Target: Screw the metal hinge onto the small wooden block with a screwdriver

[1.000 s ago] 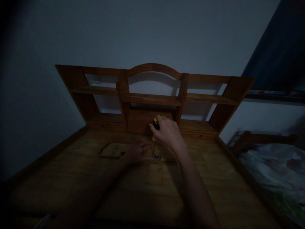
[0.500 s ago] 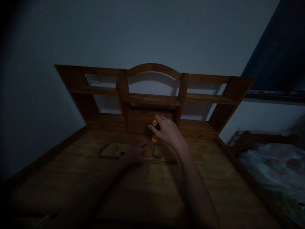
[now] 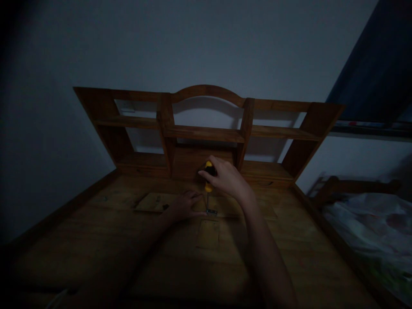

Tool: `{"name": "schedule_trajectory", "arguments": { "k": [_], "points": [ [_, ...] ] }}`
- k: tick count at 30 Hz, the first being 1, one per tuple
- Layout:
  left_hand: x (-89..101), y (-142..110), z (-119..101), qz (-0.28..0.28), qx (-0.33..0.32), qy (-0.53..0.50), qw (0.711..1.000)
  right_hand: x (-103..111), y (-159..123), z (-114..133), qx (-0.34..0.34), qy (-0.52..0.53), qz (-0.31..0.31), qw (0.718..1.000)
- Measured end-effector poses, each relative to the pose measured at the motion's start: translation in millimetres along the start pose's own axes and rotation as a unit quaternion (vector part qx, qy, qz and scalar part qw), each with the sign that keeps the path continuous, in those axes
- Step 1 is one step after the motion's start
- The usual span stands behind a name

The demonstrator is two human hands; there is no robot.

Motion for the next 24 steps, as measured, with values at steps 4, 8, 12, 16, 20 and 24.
{"name": "schedule_trajectory", "arguments": {
  "k": [4, 8, 12, 16, 20, 24],
  "points": [
    [0.1, -0.1, 1.3, 0.000, 0.009, -0.001, 1.000, -1.6, -0.2, 0.5, 0.021, 0.039, 0.024, 0.999],
    [-1.6, -0.3, 1.3, 0.003, 0.006, 0.001, 1.000, -1.5, -1.1, 1.1, 0.019, 0.056, 0.036, 0.998],
    [-2.0, -0.2, 1.4, -0.001, 0.006, 0.006, 1.000, -1.9, 0.6, 4.0, 0.005, 0.010, 0.009, 1.000],
    [-1.7, 0.2, 1.0, 0.000, 0.004, 0.004, 1.000, -1.9, 1.2, 5.2, 0.001, -0.007, -0.003, 1.000],
    [-1.7, 0.4, 1.4, 0.000, 0.005, 0.003, 1.000, 0.6, -0.8, 5.2, 0.009, 0.012, 0.007, 1.000],
    [-0.2, 0.5, 0.5, 0.004, 0.004, 0.004, 1.000, 1.1, -0.4, 6.9, 0.017, 0.013, 0.000, 1.000]
  ]
}}
Point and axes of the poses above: each hand's wrist, its own y-axis towards the middle knuckle, its own x-axis out of the back of the hand, z = x × y, the point moved 8 cm from there along y, towards the middle knuckle, and after that the axes turned 8 degrees about z, right-handed, at the moved point
